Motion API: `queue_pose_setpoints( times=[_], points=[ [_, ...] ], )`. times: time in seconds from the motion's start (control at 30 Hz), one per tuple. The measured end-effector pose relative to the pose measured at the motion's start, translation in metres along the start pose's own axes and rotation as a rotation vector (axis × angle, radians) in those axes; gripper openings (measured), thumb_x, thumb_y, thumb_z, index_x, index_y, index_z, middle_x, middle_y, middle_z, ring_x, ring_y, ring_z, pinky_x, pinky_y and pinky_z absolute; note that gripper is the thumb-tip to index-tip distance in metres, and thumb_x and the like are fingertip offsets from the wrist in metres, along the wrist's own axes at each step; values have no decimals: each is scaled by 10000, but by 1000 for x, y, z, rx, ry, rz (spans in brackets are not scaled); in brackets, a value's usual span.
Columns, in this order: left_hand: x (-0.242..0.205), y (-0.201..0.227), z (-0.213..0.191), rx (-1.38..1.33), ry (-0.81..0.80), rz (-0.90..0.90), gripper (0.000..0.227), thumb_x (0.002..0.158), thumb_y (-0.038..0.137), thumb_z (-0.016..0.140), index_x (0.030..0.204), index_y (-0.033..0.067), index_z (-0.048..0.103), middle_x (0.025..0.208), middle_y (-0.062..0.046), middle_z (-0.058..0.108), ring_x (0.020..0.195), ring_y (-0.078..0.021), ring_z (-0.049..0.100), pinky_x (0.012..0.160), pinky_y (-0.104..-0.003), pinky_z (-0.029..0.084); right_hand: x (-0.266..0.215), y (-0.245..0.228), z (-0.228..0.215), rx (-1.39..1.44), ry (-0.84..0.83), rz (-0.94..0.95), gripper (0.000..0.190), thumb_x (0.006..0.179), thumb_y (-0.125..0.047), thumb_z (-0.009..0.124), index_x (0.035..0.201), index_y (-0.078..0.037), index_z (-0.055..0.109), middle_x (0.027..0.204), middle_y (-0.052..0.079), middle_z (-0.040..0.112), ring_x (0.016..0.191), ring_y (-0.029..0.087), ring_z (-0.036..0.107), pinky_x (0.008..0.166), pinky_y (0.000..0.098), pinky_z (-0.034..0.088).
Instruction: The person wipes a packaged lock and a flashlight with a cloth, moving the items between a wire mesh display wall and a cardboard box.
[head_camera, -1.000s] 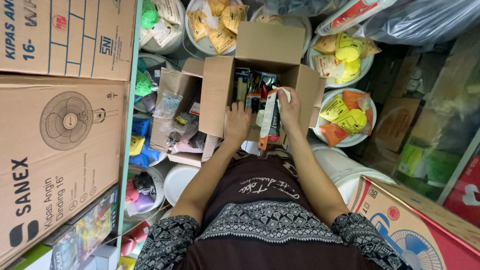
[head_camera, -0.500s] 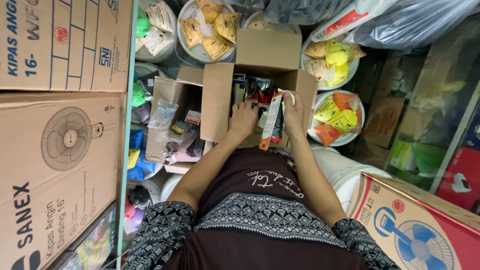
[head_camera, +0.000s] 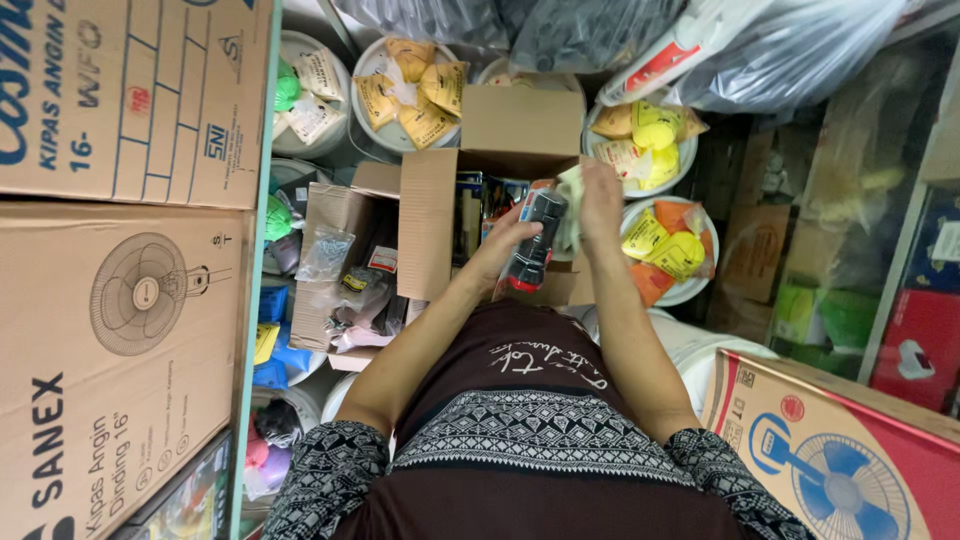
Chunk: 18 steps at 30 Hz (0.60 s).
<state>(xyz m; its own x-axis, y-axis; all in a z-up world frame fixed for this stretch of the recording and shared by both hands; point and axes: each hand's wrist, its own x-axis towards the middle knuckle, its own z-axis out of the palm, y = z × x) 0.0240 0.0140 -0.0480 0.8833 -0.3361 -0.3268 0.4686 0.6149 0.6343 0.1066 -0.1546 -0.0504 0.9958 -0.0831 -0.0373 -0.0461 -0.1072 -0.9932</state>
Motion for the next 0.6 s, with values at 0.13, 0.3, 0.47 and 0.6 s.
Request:
queue_pose_setpoints(
  times=[0.13,0.3,0.47,0.6],
  points=[
    [-13,32,30,-87,-50,53,650,1020,358,629,1587,128,410,1046,-40,654,770,-146,672,667,-285,571,-4,-67,-5,302,-16,-150,286,1068,-248,463,1095,-23,639,1064,102,567,1024,234,553,947,352,463],
    [-18,51,56,-171,14,88,575,1039,361,580,1537,105,451,1065,-54,684,778,-125,683,658,-279,585,-33,-119,14,-387,-139,-734,234,1035,-205,569,1047,3,675,1029,192,493,991,301,529,935,363,454],
    [-16,44,56,-141,29,152,581,1047,375,609,1528,83,463,1009,-52,662,731,-118,675,614,-278,575,9,-85,4,-247,-155,-340,200,1049,-181,559,993,-5,635,995,134,599,964,249,589,903,355,470],
    [-13,41,48,-212,22,144,572,1073,394,598,1490,17,496,1034,-84,674,774,-140,694,644,-286,575,0,-107,-1,113,19,-153,240,1086,-225,486,1146,-32,617,1062,117,618,986,210,591,908,337,489]
  ],
)
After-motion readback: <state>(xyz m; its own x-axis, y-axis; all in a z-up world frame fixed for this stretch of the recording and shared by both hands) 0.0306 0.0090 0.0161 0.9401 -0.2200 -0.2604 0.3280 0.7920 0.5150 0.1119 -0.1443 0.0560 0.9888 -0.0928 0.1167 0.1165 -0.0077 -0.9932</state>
